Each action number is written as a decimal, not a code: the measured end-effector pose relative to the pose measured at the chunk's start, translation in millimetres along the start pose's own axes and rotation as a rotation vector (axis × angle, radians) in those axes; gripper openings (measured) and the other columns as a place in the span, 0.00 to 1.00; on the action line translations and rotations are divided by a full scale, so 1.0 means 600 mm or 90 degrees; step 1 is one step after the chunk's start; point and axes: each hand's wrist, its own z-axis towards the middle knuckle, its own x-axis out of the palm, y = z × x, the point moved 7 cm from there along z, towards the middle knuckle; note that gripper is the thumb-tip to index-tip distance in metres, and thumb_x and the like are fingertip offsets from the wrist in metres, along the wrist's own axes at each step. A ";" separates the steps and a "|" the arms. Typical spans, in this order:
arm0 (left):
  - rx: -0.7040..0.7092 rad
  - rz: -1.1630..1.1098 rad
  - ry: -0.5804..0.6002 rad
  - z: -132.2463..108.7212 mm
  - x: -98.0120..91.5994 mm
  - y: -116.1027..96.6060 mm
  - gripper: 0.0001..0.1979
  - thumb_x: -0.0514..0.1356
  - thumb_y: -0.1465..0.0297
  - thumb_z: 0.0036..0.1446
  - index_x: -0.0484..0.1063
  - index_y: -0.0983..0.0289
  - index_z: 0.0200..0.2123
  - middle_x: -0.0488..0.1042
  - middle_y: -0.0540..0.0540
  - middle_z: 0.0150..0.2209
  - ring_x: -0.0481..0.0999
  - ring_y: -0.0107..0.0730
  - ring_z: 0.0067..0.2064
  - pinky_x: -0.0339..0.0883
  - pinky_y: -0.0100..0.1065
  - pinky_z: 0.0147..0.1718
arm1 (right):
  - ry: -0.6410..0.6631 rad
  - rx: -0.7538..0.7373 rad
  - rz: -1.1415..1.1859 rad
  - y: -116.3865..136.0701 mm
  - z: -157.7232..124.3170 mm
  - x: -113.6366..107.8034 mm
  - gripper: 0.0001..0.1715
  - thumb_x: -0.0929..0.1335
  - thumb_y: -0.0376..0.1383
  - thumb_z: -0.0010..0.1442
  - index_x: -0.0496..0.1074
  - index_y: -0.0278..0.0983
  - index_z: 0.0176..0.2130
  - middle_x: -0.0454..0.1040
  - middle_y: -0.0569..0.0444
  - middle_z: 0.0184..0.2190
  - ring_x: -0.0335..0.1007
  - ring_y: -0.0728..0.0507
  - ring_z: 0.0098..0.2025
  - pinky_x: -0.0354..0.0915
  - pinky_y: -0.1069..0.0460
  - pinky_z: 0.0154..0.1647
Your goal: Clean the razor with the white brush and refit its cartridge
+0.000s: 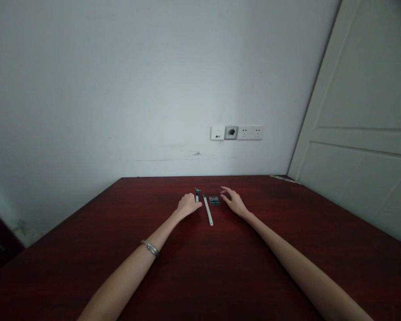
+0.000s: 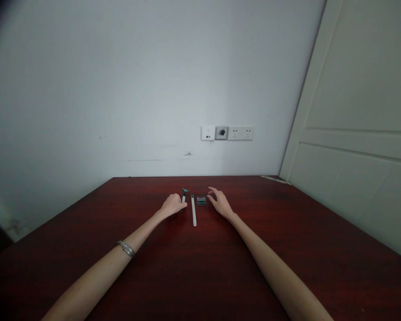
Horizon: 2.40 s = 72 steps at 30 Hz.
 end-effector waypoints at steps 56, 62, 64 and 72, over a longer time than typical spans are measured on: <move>0.393 -0.124 -0.145 -0.068 -0.023 -0.113 0.14 0.56 0.65 0.54 0.74 0.65 0.22 0.73 0.52 0.21 0.67 0.26 0.22 0.53 0.27 0.24 | 0.012 0.212 0.650 0.138 -0.008 0.001 0.16 0.74 0.40 0.43 0.73 0.36 0.32 0.76 0.54 0.32 0.70 0.48 0.34 0.64 0.53 0.37; 0.391 -0.134 -0.138 -0.066 -0.020 -0.103 0.14 0.55 0.63 0.55 0.73 0.64 0.23 0.72 0.52 0.22 0.67 0.26 0.23 0.54 0.27 0.25 | 0.024 0.184 0.583 0.140 -0.005 -0.008 0.16 0.73 0.42 0.45 0.74 0.35 0.33 0.76 0.53 0.31 0.71 0.48 0.34 0.64 0.53 0.37; 0.370 -0.184 -0.151 -0.057 -0.024 -0.091 0.17 0.54 0.61 0.55 0.73 0.64 0.21 0.72 0.52 0.22 0.67 0.27 0.23 0.54 0.28 0.26 | 0.010 0.182 0.569 0.138 -0.004 -0.015 0.16 0.73 0.42 0.44 0.74 0.35 0.32 0.76 0.53 0.30 0.70 0.48 0.32 0.64 0.53 0.36; 0.043 -0.820 -0.023 0.034 -0.031 -0.032 0.21 0.48 0.58 0.57 0.73 0.68 0.30 0.75 0.60 0.30 0.71 0.30 0.25 0.62 0.29 0.22 | 0.067 0.214 0.666 0.162 -0.017 -0.004 0.15 0.71 0.44 0.49 0.66 0.36 0.30 0.73 0.56 0.23 0.70 0.48 0.26 0.65 0.53 0.30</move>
